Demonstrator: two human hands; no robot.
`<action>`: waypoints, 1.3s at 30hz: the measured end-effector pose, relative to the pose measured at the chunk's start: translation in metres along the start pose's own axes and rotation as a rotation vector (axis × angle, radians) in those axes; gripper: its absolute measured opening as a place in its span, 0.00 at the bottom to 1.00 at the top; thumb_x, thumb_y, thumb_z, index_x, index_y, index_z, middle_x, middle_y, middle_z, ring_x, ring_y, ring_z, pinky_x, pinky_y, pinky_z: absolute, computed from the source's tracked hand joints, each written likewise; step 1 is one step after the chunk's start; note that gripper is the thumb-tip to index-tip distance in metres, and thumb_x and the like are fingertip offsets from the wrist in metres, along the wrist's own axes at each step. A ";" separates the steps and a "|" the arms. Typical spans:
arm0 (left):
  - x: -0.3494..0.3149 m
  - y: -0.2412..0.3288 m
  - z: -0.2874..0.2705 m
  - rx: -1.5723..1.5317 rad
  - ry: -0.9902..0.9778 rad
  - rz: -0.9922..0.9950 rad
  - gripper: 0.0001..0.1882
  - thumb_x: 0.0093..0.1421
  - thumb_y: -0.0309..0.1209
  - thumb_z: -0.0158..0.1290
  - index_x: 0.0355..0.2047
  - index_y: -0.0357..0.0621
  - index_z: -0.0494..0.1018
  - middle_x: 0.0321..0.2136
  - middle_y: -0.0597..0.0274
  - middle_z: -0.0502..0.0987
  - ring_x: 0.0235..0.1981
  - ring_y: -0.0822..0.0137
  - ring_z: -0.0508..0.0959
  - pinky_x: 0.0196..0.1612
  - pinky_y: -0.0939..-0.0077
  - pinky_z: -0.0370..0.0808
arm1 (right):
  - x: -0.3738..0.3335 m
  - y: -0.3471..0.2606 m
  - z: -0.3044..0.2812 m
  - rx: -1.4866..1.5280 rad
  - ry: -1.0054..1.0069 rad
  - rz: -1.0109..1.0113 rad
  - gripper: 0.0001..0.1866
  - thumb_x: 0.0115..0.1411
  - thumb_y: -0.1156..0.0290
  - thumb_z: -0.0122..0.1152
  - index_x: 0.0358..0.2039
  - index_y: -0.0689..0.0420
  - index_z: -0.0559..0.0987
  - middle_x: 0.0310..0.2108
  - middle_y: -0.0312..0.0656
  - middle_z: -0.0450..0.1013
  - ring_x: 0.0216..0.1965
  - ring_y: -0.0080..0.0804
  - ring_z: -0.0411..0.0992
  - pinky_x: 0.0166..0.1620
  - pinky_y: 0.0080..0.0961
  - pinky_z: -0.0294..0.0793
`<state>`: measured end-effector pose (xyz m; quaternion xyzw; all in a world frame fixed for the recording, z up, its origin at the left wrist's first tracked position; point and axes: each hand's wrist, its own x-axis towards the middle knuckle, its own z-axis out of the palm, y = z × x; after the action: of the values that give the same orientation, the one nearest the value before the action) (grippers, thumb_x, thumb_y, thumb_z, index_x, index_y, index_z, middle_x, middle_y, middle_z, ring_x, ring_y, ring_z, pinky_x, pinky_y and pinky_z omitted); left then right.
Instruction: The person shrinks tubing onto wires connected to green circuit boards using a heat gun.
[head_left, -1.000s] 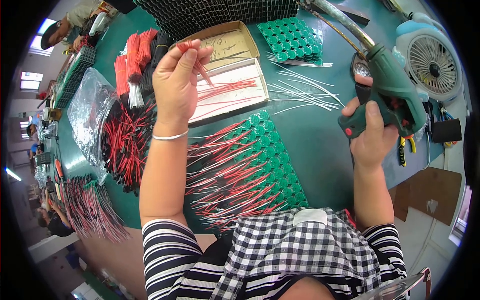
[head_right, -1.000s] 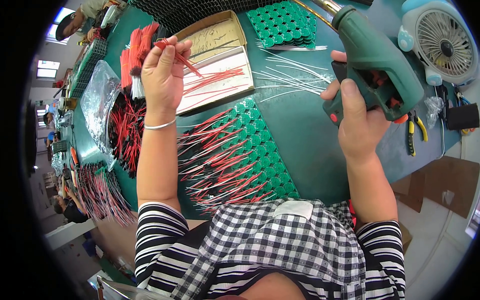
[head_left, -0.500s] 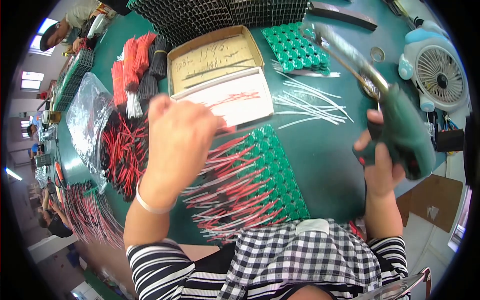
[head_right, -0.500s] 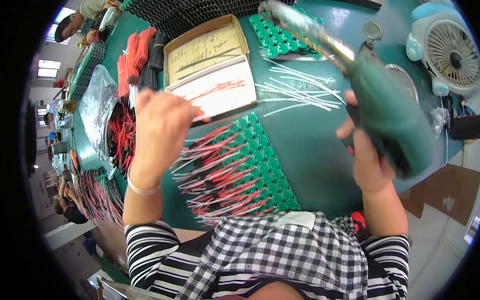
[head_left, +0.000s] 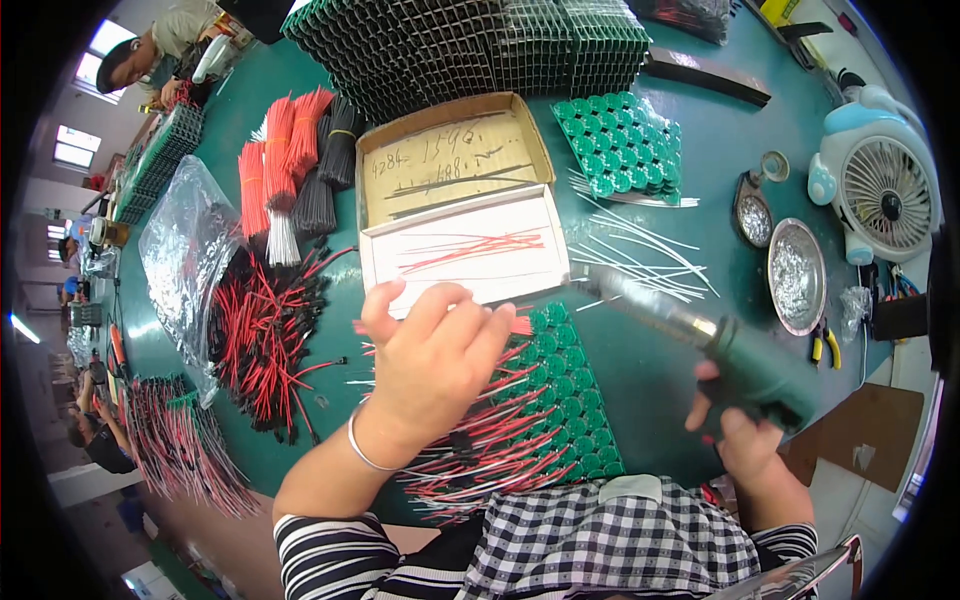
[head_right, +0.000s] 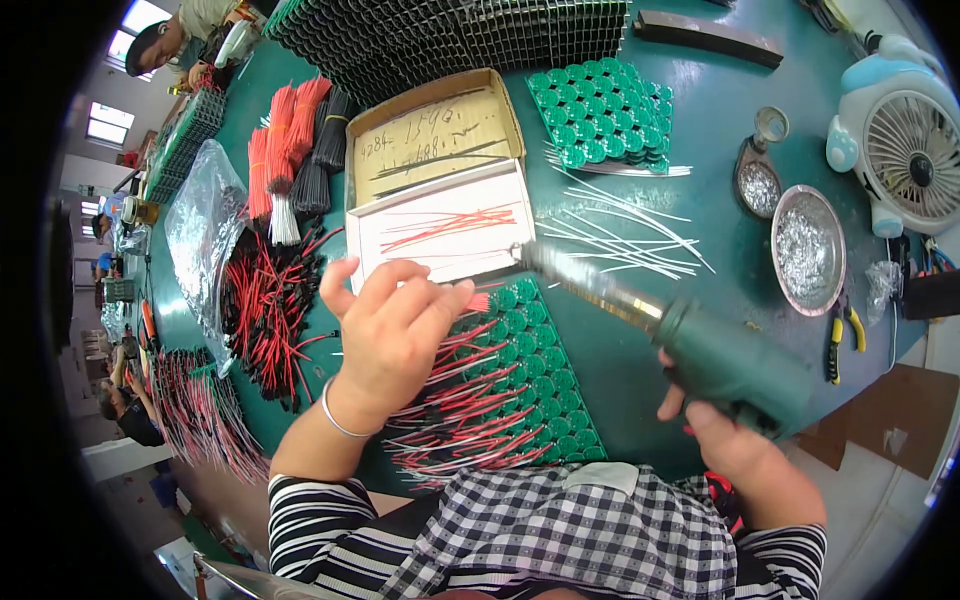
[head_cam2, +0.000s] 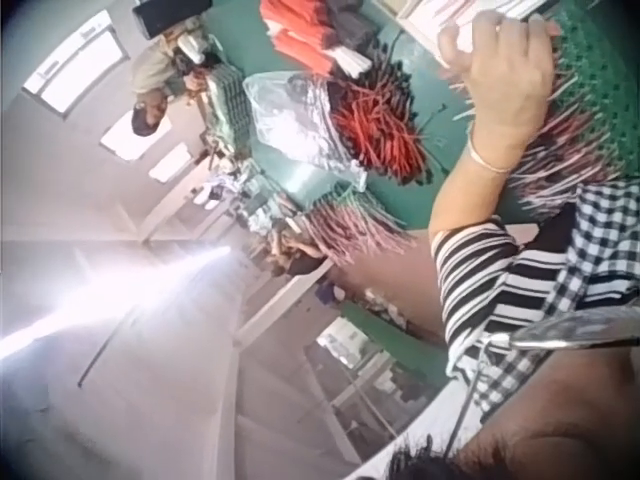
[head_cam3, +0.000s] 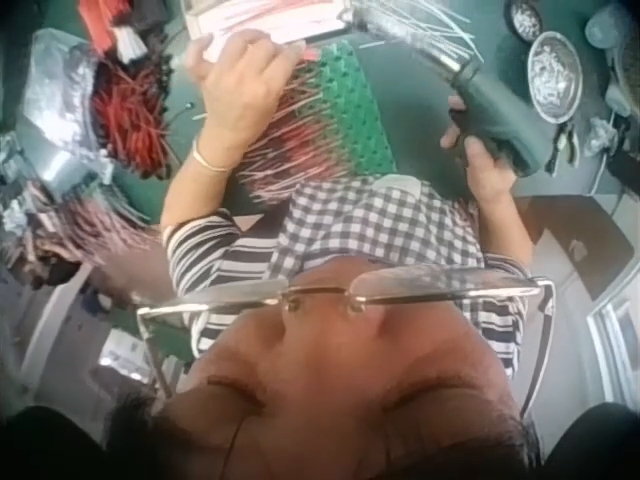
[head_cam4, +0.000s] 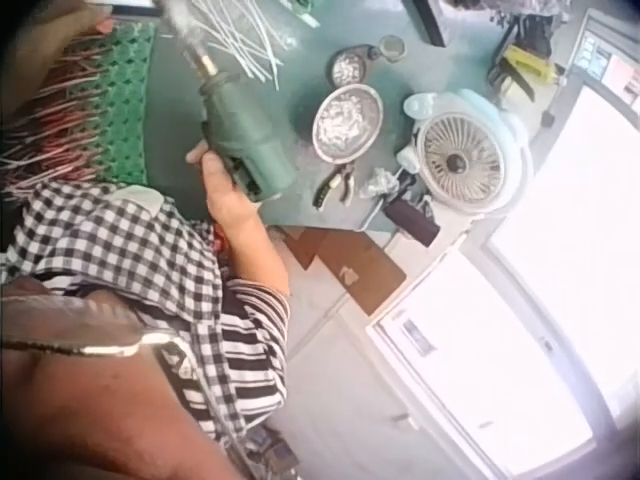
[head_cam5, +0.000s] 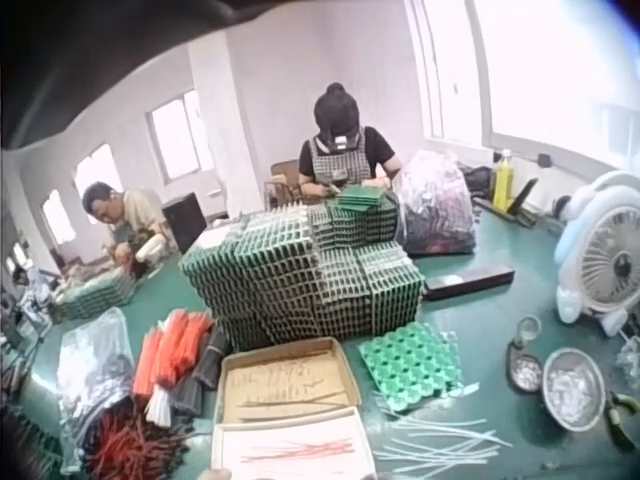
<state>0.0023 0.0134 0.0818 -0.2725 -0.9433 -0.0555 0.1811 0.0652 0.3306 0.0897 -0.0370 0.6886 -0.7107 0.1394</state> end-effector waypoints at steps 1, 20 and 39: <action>-0.003 0.002 0.003 0.000 0.026 -0.030 0.04 0.49 0.34 0.58 0.28 0.58 0.78 0.23 0.78 0.72 0.35 0.73 0.74 0.52 0.57 0.53 | -0.005 0.001 0.000 -0.001 -0.034 0.040 0.28 0.60 0.63 0.57 0.58 0.63 0.64 0.50 0.48 0.70 0.26 0.32 0.73 0.32 0.24 0.73; -0.017 0.011 0.016 -0.113 0.009 -0.037 0.05 0.50 0.37 0.60 0.28 0.58 0.79 0.23 0.80 0.74 0.36 0.74 0.74 0.52 0.57 0.51 | -0.024 0.012 0.028 -0.308 -0.069 0.038 0.15 0.57 0.78 0.55 0.45 0.67 0.74 0.46 0.51 0.71 0.30 0.30 0.78 0.35 0.23 0.79; -0.015 0.011 0.019 -0.191 -0.001 -0.084 0.05 0.49 0.33 0.60 0.28 0.57 0.80 0.22 0.79 0.72 0.35 0.74 0.74 0.54 0.58 0.50 | -0.021 0.018 0.025 -0.528 -0.155 0.015 0.22 0.63 0.61 0.53 0.52 0.63 0.69 0.41 0.43 0.72 0.26 0.28 0.74 0.34 0.27 0.73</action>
<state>0.0137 0.0191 0.0584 -0.2490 -0.9444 -0.1525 0.1514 0.0936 0.3117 0.0761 -0.1212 0.8375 -0.5007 0.1823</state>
